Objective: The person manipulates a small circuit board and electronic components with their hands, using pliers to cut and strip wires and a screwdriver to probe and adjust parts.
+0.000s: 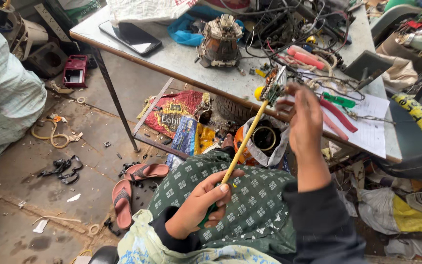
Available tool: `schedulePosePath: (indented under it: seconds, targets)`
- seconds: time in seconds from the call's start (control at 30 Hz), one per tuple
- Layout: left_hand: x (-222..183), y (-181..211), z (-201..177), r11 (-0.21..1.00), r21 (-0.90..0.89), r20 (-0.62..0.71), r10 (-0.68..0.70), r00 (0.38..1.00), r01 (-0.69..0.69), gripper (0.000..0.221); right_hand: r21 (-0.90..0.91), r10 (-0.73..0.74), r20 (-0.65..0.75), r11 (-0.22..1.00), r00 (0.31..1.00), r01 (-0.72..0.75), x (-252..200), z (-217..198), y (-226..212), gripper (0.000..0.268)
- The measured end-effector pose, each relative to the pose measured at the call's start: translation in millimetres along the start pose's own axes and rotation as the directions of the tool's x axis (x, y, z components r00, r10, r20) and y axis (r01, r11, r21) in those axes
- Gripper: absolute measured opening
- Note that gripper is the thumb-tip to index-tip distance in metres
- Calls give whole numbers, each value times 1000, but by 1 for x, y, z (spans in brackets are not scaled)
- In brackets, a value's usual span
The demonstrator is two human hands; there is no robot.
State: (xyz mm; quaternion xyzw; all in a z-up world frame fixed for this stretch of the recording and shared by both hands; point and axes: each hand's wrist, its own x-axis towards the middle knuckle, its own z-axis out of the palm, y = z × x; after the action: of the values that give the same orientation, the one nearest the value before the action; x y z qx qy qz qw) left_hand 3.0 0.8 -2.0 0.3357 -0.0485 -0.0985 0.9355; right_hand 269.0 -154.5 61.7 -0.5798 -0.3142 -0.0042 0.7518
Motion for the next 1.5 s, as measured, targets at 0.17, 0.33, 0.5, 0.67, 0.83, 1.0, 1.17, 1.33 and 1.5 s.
schedulePosePath:
  seconds: [0.17,0.33,0.5,0.67,0.83,1.0,1.17,1.33,1.5]
  targets:
    - [9,-9,-18,995,93,27,-28,999,25,51,328,66,64,941,996,-84,-29,6,-15,30]
    - [19,-30,-28,876,478,64,33,997,-60,48,439,64,-58,898,996,-32,-46,0,-19,17]
    - [31,-54,-32,880,451,125,100,987,-147,68,425,98,-24,902,995,-79,-85,-10,-18,14]
    - [39,-64,-35,894,348,94,267,959,-283,94,357,240,84,899,967,-254,-135,-7,-10,22]
    - [23,-40,-18,920,176,54,347,936,-351,101,335,138,128,926,982,-174,-156,6,-19,19]
    - [11,-14,5,896,18,149,435,888,-443,96,160,83,199,980,976,-116,-168,45,-36,24]
    - [-4,-8,1,910,-152,83,401,912,-386,66,80,20,252,996,968,-41,-177,79,-47,22]
    - [-5,-13,-14,858,-259,-2,460,888,-444,53,149,-11,273,988,962,-31,-191,97,-33,59]
    - [-2,-9,-29,780,-266,-154,546,824,-567,50,-91,-42,353,993,935,79,-223,108,2,80]
